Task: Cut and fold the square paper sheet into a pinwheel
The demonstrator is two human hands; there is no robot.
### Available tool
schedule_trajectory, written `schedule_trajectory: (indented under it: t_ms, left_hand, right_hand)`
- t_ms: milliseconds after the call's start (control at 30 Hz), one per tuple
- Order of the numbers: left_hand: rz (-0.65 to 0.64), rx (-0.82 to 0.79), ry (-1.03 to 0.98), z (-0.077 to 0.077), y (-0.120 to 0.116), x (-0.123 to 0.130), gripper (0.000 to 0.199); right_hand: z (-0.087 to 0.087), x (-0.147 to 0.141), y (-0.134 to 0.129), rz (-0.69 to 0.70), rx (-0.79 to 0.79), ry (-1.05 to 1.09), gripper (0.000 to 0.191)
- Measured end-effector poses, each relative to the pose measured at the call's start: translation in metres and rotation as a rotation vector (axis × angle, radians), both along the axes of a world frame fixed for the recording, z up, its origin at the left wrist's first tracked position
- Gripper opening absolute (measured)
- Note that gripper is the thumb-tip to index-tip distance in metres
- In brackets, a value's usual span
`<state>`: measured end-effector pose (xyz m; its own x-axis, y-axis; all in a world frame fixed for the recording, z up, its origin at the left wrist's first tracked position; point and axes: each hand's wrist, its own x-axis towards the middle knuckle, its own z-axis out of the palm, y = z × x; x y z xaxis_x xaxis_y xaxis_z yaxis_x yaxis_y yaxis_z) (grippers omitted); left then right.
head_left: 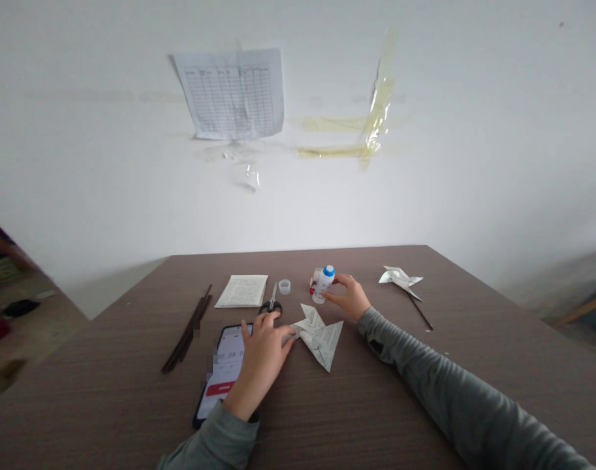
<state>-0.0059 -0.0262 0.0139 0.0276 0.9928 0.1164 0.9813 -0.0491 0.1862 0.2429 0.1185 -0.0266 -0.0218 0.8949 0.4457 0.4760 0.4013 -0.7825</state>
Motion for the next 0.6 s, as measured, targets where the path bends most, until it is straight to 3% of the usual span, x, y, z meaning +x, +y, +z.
schedule_trajectory:
  t_ms: [400,600]
  left_hand:
    - [-0.023,0.061,-0.03,-0.023,0.009,-0.018,0.025]
    - [-0.035,0.04,-0.018,-0.022,0.008,-0.017,0.03]
  right_hand:
    - [0.014,-0.052,0.028,0.019,-0.083,-0.157,0.025]
    - [0.019,-0.06,0.028,0.013,-0.124,-0.243,0.017]
